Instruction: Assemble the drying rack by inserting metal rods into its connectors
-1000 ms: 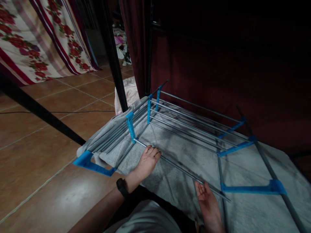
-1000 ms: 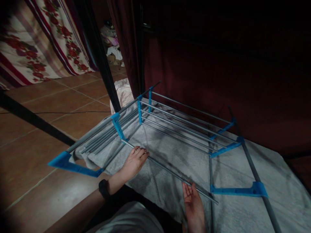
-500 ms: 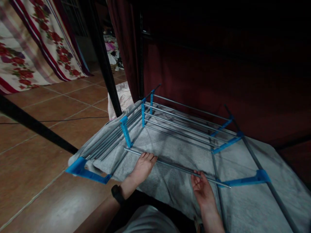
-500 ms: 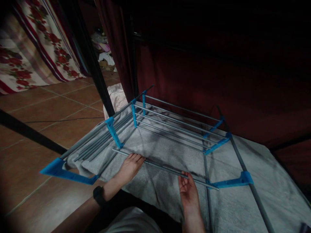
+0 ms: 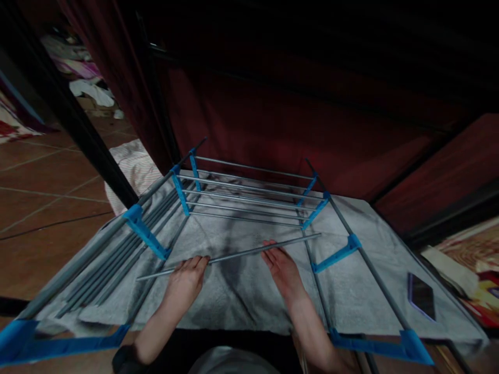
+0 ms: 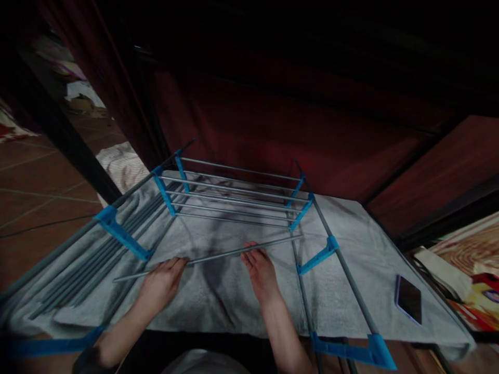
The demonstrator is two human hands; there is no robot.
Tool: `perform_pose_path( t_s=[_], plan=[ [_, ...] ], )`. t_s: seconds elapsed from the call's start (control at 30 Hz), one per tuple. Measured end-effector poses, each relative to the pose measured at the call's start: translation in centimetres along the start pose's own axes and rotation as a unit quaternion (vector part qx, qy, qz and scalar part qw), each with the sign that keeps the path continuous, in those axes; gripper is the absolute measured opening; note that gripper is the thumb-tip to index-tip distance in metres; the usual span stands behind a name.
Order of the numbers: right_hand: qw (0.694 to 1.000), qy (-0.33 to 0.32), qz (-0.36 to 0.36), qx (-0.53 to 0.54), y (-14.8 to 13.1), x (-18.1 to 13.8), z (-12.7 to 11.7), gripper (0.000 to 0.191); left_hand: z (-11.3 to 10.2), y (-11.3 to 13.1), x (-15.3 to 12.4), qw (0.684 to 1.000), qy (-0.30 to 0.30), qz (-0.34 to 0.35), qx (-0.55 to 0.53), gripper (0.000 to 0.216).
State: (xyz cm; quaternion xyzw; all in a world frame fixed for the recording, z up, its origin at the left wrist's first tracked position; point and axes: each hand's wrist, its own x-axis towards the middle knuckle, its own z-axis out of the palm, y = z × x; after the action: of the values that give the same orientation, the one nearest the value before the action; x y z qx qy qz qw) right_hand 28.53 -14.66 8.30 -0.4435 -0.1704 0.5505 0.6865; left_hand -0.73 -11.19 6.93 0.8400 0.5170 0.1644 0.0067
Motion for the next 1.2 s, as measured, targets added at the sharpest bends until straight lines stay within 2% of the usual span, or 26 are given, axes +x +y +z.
perform_pose_path(
  t_s=[0.2, 0.33, 0.47, 0.6, 0.73, 0.87, 0.93, 1.07, 1.2],
  plan=[
    [0.995, -0.065, -0.059, -0.04, -4.4, 0.3, 4.6, 0.04, -1.3, 3.8, 2.3, 0.998, -0.002, -0.032, -0.058, 0.03],
    [0.99, -0.089, -0.084, -0.066, -4.9, -0.5, 7.3, 0.049, -2.7, 6.8, 4.3, 0.994, 0.017, -0.034, -0.101, 0.029],
    [0.979, -0.096, -0.132, -0.122, -5.1, -1.4, 8.9, 0.051, -3.2, 9.0, 5.3, 0.985, 0.018, -0.044, -0.163, 0.025],
    [0.947, -0.097, -0.21, -0.223, -7.0, -1.4, 9.6, 0.054, -2.9, 10.0, 5.4, 0.967, 0.067, -0.009, -0.245, 0.025],
    [0.917, -0.086, -0.268, -0.283, -8.8, -1.0, 10.0, 0.049, -3.1, 9.6, 5.3, 0.945, 0.113, -0.001, -0.307, 0.025],
    [0.89, -0.104, -0.29, -0.336, -8.1, -0.3, 9.9, 0.041, -4.0, 8.8, 5.1, 0.925, 0.145, -0.015, -0.35, 0.024],
    [0.867, -0.128, -0.307, -0.371, -7.0, 0.1, 9.7, 0.035, -4.7, 8.7, 4.7, 0.924, 0.16, 0.002, -0.347, 0.025],
    [0.82, -0.177, -0.34, -0.425, -4.9, 0.7, 9.2, 0.028, -6.1, 9.3, 3.8, 0.941, 0.182, 0.085, -0.273, 0.026],
    [0.781, -0.222, -0.349, -0.469, -3.2, 1.2, 7.8, 0.031, -6.5, 10.4, 3.0, 0.958, 0.184, 0.141, -0.169, 0.03]
  ],
)
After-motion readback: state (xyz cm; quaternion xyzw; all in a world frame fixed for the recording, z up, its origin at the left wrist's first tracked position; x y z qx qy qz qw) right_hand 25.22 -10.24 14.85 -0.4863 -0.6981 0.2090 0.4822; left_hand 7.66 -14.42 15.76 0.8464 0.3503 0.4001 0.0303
